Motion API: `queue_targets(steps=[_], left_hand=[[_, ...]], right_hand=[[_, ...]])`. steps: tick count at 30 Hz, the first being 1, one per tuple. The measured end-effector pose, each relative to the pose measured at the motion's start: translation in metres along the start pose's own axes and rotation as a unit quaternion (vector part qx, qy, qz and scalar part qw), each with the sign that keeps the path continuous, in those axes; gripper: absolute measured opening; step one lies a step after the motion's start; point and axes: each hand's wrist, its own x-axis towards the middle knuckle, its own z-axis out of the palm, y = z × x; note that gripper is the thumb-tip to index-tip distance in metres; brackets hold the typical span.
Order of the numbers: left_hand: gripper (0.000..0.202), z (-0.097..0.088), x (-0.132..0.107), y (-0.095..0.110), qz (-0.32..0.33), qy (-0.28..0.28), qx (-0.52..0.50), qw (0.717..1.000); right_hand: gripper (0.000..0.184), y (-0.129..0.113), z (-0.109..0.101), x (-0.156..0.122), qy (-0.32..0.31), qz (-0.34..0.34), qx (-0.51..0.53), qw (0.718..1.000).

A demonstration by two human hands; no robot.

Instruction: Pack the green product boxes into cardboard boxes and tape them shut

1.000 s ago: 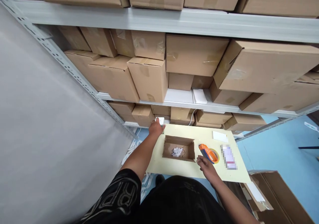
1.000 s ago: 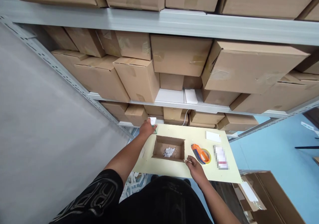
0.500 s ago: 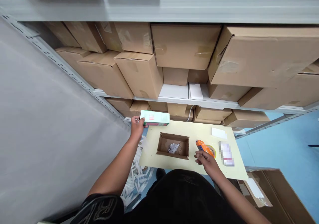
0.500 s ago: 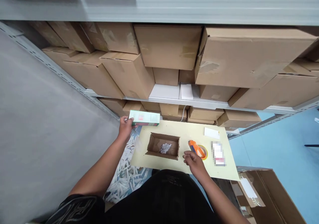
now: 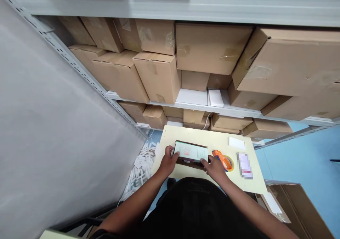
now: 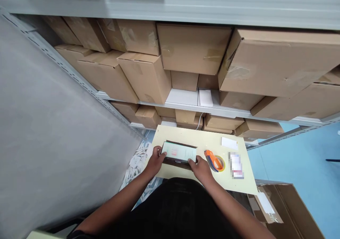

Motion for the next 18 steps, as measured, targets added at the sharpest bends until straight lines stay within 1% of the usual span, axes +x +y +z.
queue_targets(steps=[4,7,9,11,14,16,18], left_hand=[[0.032,-0.011,0.008,-0.007,0.020,-0.019,0.050,0.998],[0.028,-0.013,0.014,-0.015,0.079,-0.010,0.099,0.992],[0.024,-0.013,0.017,-0.022,0.102,-0.007,0.142,0.985],[0.019,-0.011,0.021,-0.028,0.089,-0.033,0.180,0.979],[0.016,-0.009,0.027,-0.035,0.048,-0.099,0.248,0.963],[0.015,-0.008,0.029,-0.036,0.033,-0.122,0.301,0.945],[0.014,-0.005,0.032,-0.035,0.023,-0.126,0.340,0.932]], right_hand=[[0.033,-0.009,0.000,-0.003,0.036,-0.032,-0.086,0.995],[0.034,-0.008,0.002,-0.003,0.049,-0.037,-0.136,0.989],[0.034,-0.002,0.007,0.000,0.058,-0.044,-0.151,0.986],[0.038,0.004,0.012,0.006,0.068,-0.053,-0.167,0.982],[0.044,0.010,0.019,0.016,0.062,-0.048,-0.217,0.973],[0.039,0.012,0.022,0.022,0.045,-0.035,-0.265,0.963],[0.033,0.012,0.023,0.027,0.035,-0.031,-0.307,0.951]])
